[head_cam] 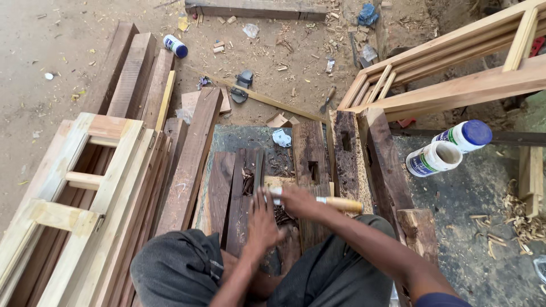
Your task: The person sits cross-legged on the ground and uses a chisel and a wooden mallet to carve a rectangular hole into a piece of wood. They repeatedly strike the chisel to remove wood chips and occasionally clear the debris from the cut.
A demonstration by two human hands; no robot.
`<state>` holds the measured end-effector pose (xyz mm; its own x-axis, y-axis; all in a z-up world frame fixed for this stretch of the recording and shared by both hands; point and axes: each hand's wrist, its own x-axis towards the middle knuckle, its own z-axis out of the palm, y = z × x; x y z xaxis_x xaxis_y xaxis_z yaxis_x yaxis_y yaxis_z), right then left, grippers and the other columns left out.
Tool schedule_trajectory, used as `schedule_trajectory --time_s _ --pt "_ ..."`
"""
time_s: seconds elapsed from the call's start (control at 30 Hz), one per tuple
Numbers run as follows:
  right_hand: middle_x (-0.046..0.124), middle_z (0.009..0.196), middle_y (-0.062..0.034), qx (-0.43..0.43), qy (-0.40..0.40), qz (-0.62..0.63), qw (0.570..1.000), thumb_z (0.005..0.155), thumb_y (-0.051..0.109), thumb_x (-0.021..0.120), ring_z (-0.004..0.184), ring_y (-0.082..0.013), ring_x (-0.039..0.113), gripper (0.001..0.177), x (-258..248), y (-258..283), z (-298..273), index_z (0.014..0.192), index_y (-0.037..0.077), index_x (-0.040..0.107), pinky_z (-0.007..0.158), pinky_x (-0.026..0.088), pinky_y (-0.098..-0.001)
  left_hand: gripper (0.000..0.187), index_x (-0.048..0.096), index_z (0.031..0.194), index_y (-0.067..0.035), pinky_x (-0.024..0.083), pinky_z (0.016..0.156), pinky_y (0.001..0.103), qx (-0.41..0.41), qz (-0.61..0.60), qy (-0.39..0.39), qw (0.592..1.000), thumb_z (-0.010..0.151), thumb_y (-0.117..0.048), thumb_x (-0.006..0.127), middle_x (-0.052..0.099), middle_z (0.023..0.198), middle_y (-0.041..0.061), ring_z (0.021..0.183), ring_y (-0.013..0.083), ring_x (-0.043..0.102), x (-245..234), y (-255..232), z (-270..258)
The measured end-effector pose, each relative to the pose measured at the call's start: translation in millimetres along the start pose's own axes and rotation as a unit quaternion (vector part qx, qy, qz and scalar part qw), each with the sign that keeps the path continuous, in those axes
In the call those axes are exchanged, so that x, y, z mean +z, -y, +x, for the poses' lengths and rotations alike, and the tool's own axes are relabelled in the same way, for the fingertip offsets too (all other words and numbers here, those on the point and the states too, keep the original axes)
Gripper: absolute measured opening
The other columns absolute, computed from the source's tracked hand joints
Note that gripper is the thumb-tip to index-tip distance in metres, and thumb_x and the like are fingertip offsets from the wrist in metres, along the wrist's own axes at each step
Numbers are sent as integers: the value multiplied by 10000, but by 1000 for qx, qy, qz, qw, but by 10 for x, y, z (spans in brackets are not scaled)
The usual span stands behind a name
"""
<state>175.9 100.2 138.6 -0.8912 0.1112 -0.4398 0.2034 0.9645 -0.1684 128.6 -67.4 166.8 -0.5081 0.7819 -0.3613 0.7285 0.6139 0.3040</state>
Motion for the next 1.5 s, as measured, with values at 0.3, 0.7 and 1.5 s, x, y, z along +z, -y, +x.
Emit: schedule_trajectory --time_s 0.3,0.7,1.5 --pt "568 956 -180 85 -53 24 995 873 102 591 796 -347 678 666 -432 -374 744 1448 432 522 584 626 -428 1395 -107 1569 80 -11 1255 471 48 47 24 997 767 -753 673 -104 1671 275 1567 382 -89 -435 208 1082" --pt "619 1003 -141 -3 -69 32 997 1012 93 603 826 -273 639 353 37 -144 159 1324 257 626 595 554 -399 1365 -122 1554 97 -37 1271 483 1 -26 -13 1000 814 -773 624 -138 1645 312 1563 404 -103 114 53 324" --pt "580 975 -168 9 -116 4 993 829 166 707 774 -305 612 501 -536 -471 681 1308 303 650 618 532 -435 1304 -65 1572 72 -18 1272 474 57 -13 -11 998 821 -752 611 -72 1665 308 1566 413 -58 -426 253 1078"
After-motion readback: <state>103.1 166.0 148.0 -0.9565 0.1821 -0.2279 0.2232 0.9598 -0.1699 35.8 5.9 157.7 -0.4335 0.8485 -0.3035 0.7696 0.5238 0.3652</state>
